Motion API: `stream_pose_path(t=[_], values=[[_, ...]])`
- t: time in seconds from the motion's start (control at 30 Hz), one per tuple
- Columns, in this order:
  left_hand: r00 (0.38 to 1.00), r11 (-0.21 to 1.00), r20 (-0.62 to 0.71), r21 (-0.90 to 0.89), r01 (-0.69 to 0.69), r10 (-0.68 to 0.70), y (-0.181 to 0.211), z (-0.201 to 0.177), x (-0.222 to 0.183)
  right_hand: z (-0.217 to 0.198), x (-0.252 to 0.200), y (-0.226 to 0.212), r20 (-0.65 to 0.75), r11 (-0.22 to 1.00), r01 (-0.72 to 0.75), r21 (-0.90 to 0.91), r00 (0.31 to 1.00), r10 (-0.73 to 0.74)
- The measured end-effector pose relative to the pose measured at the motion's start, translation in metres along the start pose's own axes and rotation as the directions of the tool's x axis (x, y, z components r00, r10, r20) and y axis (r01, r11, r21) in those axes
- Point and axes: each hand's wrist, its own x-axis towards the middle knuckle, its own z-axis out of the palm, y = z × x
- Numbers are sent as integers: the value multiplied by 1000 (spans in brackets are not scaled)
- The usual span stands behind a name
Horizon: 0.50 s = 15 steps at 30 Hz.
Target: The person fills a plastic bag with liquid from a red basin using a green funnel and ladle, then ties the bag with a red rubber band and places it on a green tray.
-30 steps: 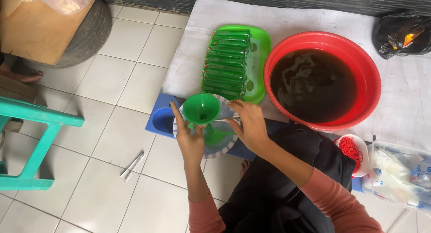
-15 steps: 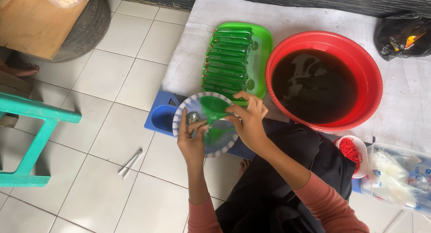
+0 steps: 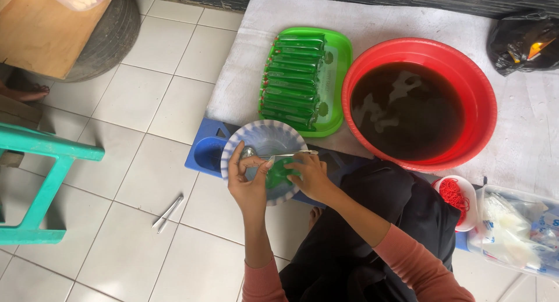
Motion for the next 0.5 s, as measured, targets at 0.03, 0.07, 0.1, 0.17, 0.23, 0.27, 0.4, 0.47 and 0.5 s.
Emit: stream_pose_path(t=[0.03,0.07,0.1,0.17,0.23,0.27,0.4,0.47,0.5], values=[[1000,1000,13,-16,-3,3,2,5,-1,-10,-4,-4,69,999,11,43,997,-14],[1000,999,27,-35,-9,10,4,12,0,-22,-6,-8,133,996,20,85,991,-31],[999,999,34,-39,-13,14,6,19,1,-39,-8,-13,124,996,17,85,992,-27],[988,992,152,-125,11,8,8,32,-1,-71,-17,-22,-53,925,136,354,991,-125],[976,983,217,-183,19,22,18,54,-4,-91,-29,-21,-163,876,150,459,983,-84],[963,971,268,-237,28,38,22,65,-6,-101,-35,-21,-262,813,185,552,964,-42],[934,953,350,-300,46,66,22,114,-16,-135,-54,-20,-371,752,210,624,927,49],[917,935,390,-349,67,80,10,140,-23,-132,-56,-5,-500,820,242,518,864,61],[912,932,402,-355,73,82,9,152,-26,-135,-58,-2,-508,824,236,515,858,71]])
